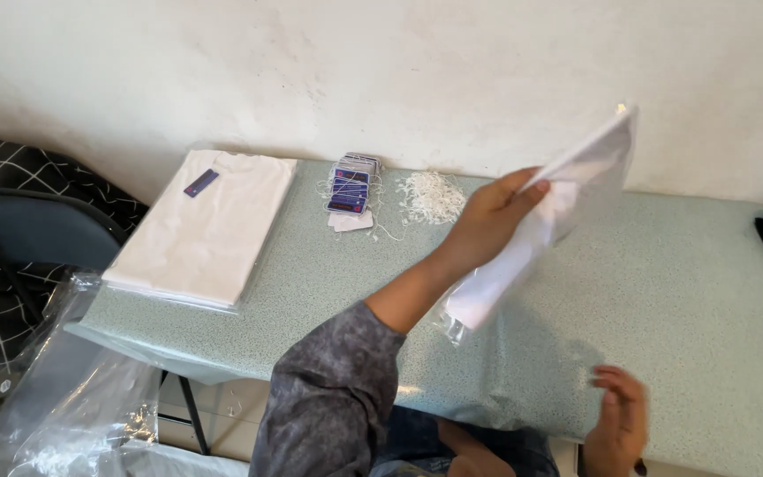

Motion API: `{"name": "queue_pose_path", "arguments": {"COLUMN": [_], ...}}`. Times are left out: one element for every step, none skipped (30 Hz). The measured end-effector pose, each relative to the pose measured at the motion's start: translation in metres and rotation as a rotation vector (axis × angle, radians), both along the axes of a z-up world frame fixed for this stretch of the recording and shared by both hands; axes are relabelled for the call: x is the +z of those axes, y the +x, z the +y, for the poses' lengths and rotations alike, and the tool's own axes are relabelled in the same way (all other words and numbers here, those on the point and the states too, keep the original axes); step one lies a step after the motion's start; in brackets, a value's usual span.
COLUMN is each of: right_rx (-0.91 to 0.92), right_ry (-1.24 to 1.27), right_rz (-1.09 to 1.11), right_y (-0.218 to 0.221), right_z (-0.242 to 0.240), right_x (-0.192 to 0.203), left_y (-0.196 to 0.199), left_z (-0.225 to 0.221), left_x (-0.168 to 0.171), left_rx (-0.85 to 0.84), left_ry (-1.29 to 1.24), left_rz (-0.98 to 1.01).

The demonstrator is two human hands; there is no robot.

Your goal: The person folds a white t-shirt, attaches a tag to the collar, and places it into a clear plastic bag. They then fold a black t-shirt and attach a tag to it as well.

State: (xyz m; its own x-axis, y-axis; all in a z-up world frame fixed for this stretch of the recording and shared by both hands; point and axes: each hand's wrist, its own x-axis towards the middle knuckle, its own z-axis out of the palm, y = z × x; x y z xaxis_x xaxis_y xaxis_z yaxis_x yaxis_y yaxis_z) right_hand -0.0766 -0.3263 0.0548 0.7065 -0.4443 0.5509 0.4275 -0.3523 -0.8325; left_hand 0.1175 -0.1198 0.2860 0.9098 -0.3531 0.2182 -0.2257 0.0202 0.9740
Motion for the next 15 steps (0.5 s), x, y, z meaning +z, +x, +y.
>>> {"name": "queue_pose_path", "arguments": {"right_rx": [0.008,0.434,0.843,0.848,1.158,1.464,1.474,1.302,1.133,1.146,1.097,1.048,1.057,0.667,0.298], "right_ry": [-0.002,0.381,0.778,0.778,1.065,1.353,1.351,1.387,1.413,1.411,1.414,1.416,1.419,1.217,0.993], "right_rz": [0.003,0.139,0.287,0.291,0.211,0.12,0.129,0.082,0.032,0.039,0.021,0.001,0.014,0.32,0.618], "right_y": [0.007,0.014,0.021,0.022,0.026,0.029,0.032,0.035,0.04,0.046,0.053,0.061,0.059,0.056,0.056], "right_z": [0.005,0.011,0.018,0.033,0.048,0.064,0.068,0.072,0.078,0.07,0.063,0.057,0.071,0.084,0.098], "right_x": [-0.016,-0.033,-0.05,-0.028,-0.005,0.017,0.021,0.026,0.031,0.02,0.007,-0.006,0.019,0.043,0.067], "left_y": [-0.011,-0.022,-0.033,-0.05,-0.066,-0.082,-0.1,-0.119,-0.137,-0.146,-0.155,-0.164,-0.171,-0.178,-0.183], "left_z": [0.012,0.024,0.036,0.048,0.06,0.073,0.086,0.101,0.115,0.125,0.137,0.148,0.158,0.168,0.179], "left_x": [0.003,0.007,0.01,-0.004,-0.017,-0.029,-0.039,-0.049,-0.058,-0.072,-0.087,-0.102,-0.114,-0.126,-0.138], "left_rx": [0.008,0.027,0.045,0.051,0.075,0.099,0.109,0.198,0.287,0.298,0.421,0.545,0.559,0.71,0.86], "left_ry": [-0.002,-0.232,-0.461,-0.463,-0.628,-0.794,-0.799,-0.815,-0.829,-0.836,-0.892,-0.949,-0.954,-0.956,-0.955], "left_rz": [0.003,0.128,0.249,0.249,0.33,0.409,0.403,0.531,0.657,0.648,0.687,0.726,0.722,0.829,0.932]}}
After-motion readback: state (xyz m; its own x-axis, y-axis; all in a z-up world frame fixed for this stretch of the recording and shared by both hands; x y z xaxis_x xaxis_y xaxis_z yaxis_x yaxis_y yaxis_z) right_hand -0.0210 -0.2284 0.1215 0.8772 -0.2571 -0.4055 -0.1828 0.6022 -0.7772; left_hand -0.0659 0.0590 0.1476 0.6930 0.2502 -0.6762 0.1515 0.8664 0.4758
